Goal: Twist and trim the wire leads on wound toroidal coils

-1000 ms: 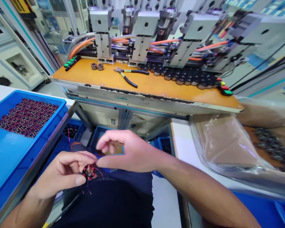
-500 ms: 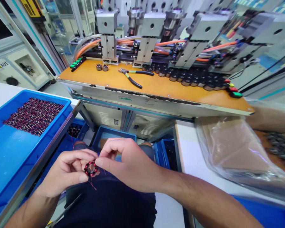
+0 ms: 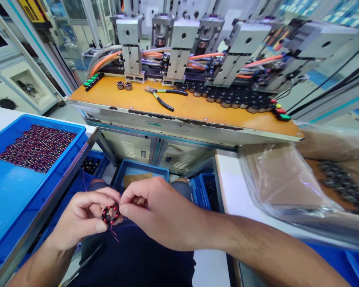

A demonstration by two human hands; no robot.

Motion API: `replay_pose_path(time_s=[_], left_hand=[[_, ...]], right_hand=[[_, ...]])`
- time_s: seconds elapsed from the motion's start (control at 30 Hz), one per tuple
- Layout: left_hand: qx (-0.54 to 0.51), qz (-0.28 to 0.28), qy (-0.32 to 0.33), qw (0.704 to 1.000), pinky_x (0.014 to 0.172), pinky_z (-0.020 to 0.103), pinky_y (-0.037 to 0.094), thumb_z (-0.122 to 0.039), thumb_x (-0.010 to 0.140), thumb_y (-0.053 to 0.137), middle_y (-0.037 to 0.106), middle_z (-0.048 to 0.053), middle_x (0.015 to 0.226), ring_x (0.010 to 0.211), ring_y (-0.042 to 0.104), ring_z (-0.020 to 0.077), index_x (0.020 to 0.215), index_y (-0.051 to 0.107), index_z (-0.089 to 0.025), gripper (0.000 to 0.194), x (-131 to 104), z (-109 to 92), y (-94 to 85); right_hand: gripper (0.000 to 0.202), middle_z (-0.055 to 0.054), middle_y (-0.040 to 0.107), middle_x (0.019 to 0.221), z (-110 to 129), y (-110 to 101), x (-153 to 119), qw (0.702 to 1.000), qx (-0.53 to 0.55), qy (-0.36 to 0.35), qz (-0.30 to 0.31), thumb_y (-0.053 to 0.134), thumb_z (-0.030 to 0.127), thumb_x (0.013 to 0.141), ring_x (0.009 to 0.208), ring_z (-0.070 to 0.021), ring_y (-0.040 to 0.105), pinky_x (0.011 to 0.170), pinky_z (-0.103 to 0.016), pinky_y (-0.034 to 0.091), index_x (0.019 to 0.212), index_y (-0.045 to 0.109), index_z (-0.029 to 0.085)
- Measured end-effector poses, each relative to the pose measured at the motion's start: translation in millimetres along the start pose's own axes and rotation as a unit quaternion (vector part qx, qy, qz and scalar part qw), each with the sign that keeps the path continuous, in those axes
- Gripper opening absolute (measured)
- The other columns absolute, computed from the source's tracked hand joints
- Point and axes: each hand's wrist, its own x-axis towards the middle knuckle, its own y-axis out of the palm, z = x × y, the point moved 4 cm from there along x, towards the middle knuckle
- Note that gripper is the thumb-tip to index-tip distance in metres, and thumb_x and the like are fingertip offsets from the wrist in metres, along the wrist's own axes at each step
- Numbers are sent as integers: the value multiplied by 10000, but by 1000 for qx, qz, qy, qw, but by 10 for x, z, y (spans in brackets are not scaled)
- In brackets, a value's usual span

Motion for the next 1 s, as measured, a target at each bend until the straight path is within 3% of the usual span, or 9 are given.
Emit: replay_pose_path(time_s=[0.2,0.43,0.53,0.63,0.73,0.8,0.87,1.0], left_hand=[[-29,-7,45,999,770,199,591,-102,747,796,692,24,1049,791,695,81,1039,769,-263,335,25,57,-6],[28,-24,65,997,639,106,507,-142,660,871,607,6,999,725,612,33,1072,776,-293,449,56,38,-1],[37,-14,57,998,611,106,478,-155,662,871,583,5,989,683,572,16,1035,787,-272,399,52,18,21],[18,-3,32,999,656,160,504,-174,675,866,571,7,976,701,619,48,997,785,-252,342,44,24,33],[-18,6,17,1000,691,199,500,-234,678,869,568,13,942,751,655,99,988,771,-226,325,42,40,42],[-42,16,8,999,681,186,469,-275,680,870,573,19,924,747,614,88,979,763,-201,327,47,59,56],[-66,25,-6,997,694,179,451,-299,685,866,574,21,914,762,571,85,967,758,-182,324,53,83,78],[-113,45,-31,992,674,168,437,-282,695,857,568,14,898,753,540,81,965,760,-189,301,57,119,127]], right_hand=[[147,43,621,682,-43,36,-46,996,59,-56,-20,606,157,887,611,-41,507,567,-146,393,771,693,132],[157,59,586,636,-44,68,-67,995,53,-70,-37,612,145,876,574,-33,463,547,-131,384,732,673,144],[163,53,595,640,-42,66,-94,995,30,-84,-37,607,130,880,573,-36,484,547,-130,399,729,666,144],[134,37,610,662,-59,39,-155,986,-49,-160,-22,634,117,874,586,-47,519,557,-148,424,745,658,140],[19,-19,656,759,-65,-37,-230,936,-180,-292,-85,653,111,882,675,-91,574,632,-218,475,875,669,119],[95,-77,687,873,-51,-57,-266,880,-258,-375,-136,632,117,909,781,-136,610,734,-295,508,998,657,98],[124,-103,700,939,-33,-30,-269,838,-299,-433,-143,607,117,929,835,-158,623,787,-340,519,1045,642,90],[99,-82,716,917,-2,28,-221,818,-303,-470,-130,580,113,948,812,-144,620,744,-322,521,1019,649,100]])
